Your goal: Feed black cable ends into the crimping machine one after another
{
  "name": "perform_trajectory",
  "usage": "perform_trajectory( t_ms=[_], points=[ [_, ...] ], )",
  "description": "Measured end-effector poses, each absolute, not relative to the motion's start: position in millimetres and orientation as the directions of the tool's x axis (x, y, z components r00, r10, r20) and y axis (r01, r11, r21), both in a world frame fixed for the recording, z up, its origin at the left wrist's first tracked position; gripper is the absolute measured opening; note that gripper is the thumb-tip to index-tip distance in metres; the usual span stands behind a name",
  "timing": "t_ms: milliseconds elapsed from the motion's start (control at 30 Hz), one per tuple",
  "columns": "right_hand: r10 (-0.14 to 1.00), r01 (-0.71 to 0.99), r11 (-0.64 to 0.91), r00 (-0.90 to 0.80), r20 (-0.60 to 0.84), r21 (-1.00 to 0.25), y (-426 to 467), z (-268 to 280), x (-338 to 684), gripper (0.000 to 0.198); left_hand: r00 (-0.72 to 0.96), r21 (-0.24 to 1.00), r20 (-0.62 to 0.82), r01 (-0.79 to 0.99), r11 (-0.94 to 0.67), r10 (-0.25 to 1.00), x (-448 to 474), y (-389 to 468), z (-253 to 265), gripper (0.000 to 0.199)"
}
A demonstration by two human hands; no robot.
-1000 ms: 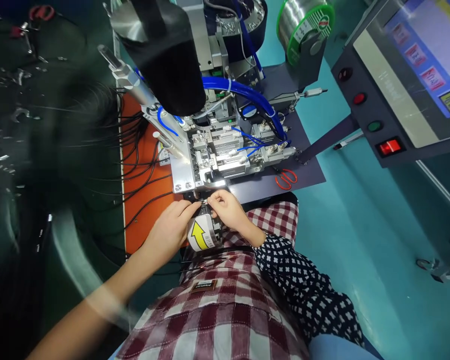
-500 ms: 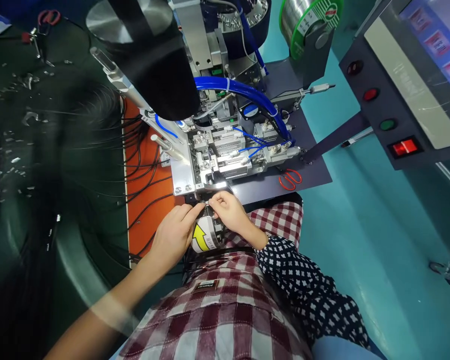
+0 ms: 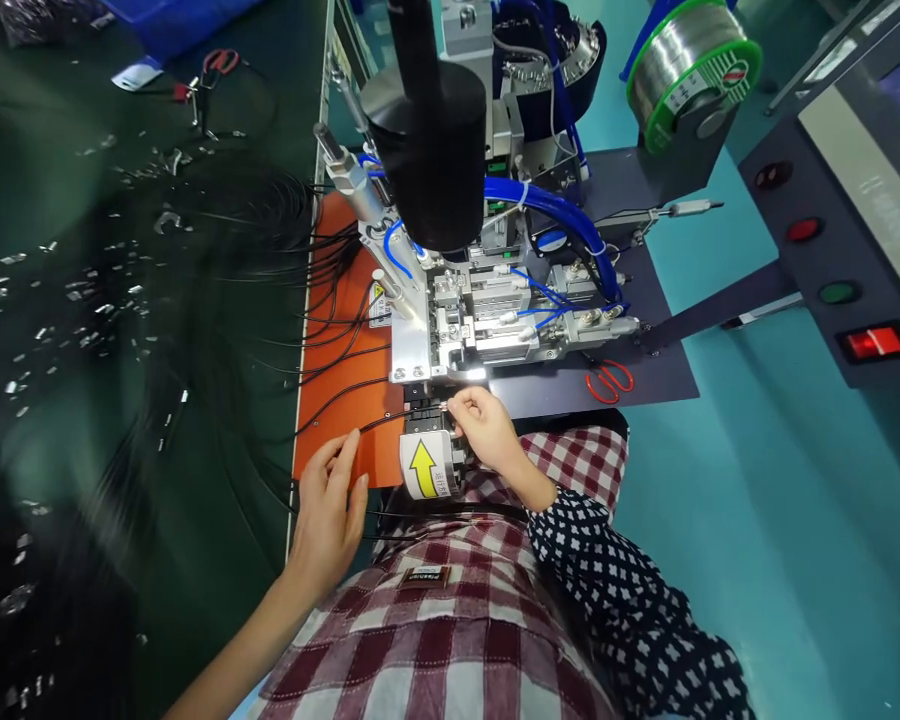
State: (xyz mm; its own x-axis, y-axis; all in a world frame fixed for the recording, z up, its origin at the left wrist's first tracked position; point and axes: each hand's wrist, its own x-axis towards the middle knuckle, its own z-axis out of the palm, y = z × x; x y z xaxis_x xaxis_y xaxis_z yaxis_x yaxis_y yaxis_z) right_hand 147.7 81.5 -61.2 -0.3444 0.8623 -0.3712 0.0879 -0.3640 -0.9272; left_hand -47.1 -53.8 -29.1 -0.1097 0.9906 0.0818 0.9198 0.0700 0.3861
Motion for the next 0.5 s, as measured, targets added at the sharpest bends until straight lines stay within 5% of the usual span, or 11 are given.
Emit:
perform_trajectory(
  t_ms=[167,500],
  points=[
    [0.862,0.082,-0.359,-0.351,-0.364,-0.930,82.3,-62.7,147.8,0.026,-0.056,0.137,0.069,0.989,0.047,0.996,-66.6,-43.2,-33.2,0.048],
    [0.882,0.000,-0.383,-0.298,-0.366,-0.924,80.4,-73.1,156.3,0.034,0.100,0.107,0.114,0.988,-0.112,0.988,-90.4,-27.5,-32.3,0.044]
  ],
)
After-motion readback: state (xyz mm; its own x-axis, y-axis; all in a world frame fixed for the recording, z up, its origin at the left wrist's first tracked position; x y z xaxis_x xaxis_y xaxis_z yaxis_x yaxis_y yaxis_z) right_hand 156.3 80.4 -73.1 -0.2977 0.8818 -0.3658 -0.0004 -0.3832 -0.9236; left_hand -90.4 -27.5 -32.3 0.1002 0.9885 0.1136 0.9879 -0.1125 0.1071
